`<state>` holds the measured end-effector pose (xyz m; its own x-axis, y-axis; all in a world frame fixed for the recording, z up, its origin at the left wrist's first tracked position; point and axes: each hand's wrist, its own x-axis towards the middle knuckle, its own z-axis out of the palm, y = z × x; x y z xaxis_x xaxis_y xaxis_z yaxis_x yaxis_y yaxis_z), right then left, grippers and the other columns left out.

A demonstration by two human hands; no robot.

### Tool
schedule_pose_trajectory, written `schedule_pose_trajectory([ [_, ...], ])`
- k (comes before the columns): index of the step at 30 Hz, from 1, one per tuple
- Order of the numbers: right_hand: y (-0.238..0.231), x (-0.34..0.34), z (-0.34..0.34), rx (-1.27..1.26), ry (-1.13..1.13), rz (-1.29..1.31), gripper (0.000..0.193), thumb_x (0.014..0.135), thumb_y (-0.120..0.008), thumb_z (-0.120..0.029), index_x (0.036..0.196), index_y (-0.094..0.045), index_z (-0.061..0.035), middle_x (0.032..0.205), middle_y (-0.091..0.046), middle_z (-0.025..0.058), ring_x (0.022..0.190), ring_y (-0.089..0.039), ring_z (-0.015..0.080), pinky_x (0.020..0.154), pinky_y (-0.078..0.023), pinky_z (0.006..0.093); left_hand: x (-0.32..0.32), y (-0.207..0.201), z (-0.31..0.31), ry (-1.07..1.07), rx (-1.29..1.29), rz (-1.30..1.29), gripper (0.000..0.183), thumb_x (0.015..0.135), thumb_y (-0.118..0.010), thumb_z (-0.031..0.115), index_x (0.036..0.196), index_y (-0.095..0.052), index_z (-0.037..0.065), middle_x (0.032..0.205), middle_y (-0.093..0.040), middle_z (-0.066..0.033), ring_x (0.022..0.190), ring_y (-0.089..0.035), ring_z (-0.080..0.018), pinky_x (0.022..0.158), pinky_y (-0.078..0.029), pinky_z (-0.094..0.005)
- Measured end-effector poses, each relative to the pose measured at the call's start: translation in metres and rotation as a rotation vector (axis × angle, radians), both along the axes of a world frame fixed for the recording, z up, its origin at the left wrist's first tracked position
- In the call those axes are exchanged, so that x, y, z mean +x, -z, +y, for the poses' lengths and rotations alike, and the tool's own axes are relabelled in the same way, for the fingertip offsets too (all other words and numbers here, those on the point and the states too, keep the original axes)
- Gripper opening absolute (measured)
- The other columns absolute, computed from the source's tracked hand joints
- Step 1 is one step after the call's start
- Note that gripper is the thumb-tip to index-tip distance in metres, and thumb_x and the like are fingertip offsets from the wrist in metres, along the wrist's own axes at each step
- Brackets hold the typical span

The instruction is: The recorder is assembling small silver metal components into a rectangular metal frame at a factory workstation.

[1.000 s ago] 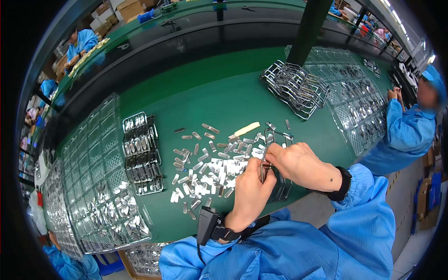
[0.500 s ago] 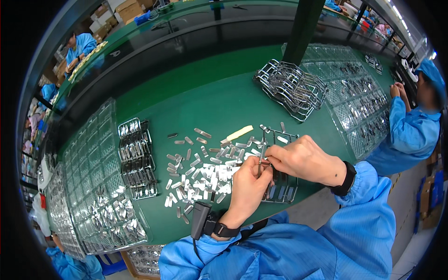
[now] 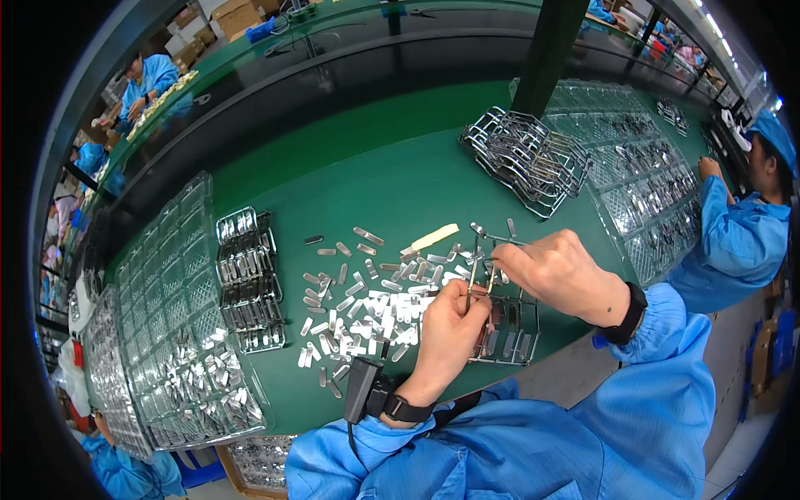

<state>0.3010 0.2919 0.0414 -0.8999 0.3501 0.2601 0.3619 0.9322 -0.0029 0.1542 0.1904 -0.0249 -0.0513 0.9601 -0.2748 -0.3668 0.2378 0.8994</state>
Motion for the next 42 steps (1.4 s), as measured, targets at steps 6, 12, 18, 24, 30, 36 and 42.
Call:
schedule_pose_trajectory([
  [6, 0.003, -0.011, 0.005, -0.021, 0.009, -0.062, 0.008, 0.072, -0.059, -0.006, 0.076, -0.053, -0.0021, 0.056, -0.057, 0.0102, 0.053, -0.062, 0.0260, 0.044, -0.046, 0.0351, 0.006, 0.013, -0.002, -0.039, 0.012, 0.021, 0.006, 0.091, -0.052, 0.008, 0.094, -0.050, 0.004, 0.070, -0.059, -0.0014, 0.050, -0.051, -0.0035, 0.040, -0.038, -0.0178],
  [12, -0.007, -0.003, -0.012, -0.119, 0.069, 0.245, 0.010, 0.081, -0.065, -0.011, 0.079, -0.057, -0.0049, 0.053, -0.056, 0.0077, 0.049, -0.060, 0.0242, 0.044, -0.044, 0.0346, -0.005, -0.003, -0.005, -0.077, 0.044, -0.110, 0.012, 0.092, -0.049, 0.009, 0.103, -0.047, 0.006, 0.075, -0.060, -0.0039, 0.059, -0.056, -0.0080, 0.044, -0.043, -0.0195],
  [18, 0.003, 0.003, -0.044, -0.274, 0.192, 0.339, 0.016, 0.078, -0.070, -0.012, 0.088, -0.058, -0.0066, 0.056, -0.059, 0.0056, 0.049, -0.060, 0.0217, 0.043, -0.043, 0.0330, -0.013, -0.006, -0.007, -0.194, 0.110, -0.217, 0.018, 0.093, -0.048, 0.008, 0.110, -0.043, 0.006, 0.088, -0.060, -0.0058, 0.072, -0.060, -0.0104, 0.058, -0.053, -0.0245],
  [24, 0.018, 0.003, -0.051, -0.208, 0.098, 0.303, 0.030, 0.077, -0.070, -0.012, 0.105, -0.060, -0.0058, 0.056, -0.055, 0.0026, 0.047, -0.056, 0.0194, 0.045, -0.044, 0.0323, -0.020, -0.005, -0.009, -0.217, 0.199, -0.117, 0.018, 0.093, -0.048, 0.010, 0.110, -0.042, 0.006, 0.091, -0.058, -0.0058, 0.073, -0.062, -0.0126, 0.061, -0.055, -0.0265],
  [30, 0.018, -0.001, -0.052, -0.094, 0.041, 0.272, 0.028, 0.076, -0.066, -0.008, 0.102, -0.060, 0.0000, 0.054, -0.052, 0.0020, 0.047, -0.055, 0.0176, 0.044, -0.043, 0.0312, -0.017, -0.014, -0.015, -0.226, 0.226, 0.028, 0.019, 0.093, -0.051, 0.007, 0.110, -0.043, 0.002, 0.093, -0.057, -0.0058, 0.066, -0.057, -0.0068, 0.056, -0.049, -0.0203],
  [36, 0.017, 0.000, -0.049, 0.264, -0.067, 0.087, 0.031, 0.068, -0.059, -0.007, 0.097, -0.060, 0.0029, 0.055, -0.045, -0.0012, 0.047, -0.048, 0.0102, 0.042, -0.038, 0.0247, -0.016, -0.014, -0.018, -0.237, 0.237, 0.095, 0.020, 0.093, -0.053, 0.008, 0.108, -0.045, 0.000, 0.093, -0.057, -0.0063, 0.069, -0.057, -0.0074, 0.059, -0.049, -0.0212],
  [42, 0.017, -0.004, -0.039, 0.373, -0.074, 0.099, 0.025, 0.068, -0.060, -0.009, 0.090, -0.058, 0.0017, 0.054, -0.041, -0.0019, 0.046, -0.047, 0.0093, 0.041, -0.037, 0.0237, -0.014, -0.019, -0.019, -0.265, 0.252, 0.147, 0.021, 0.092, -0.053, 0.007, 0.109, -0.044, -0.002, 0.092, -0.057, -0.0076, 0.071, -0.060, -0.0105, 0.061, -0.049, -0.0226],
])
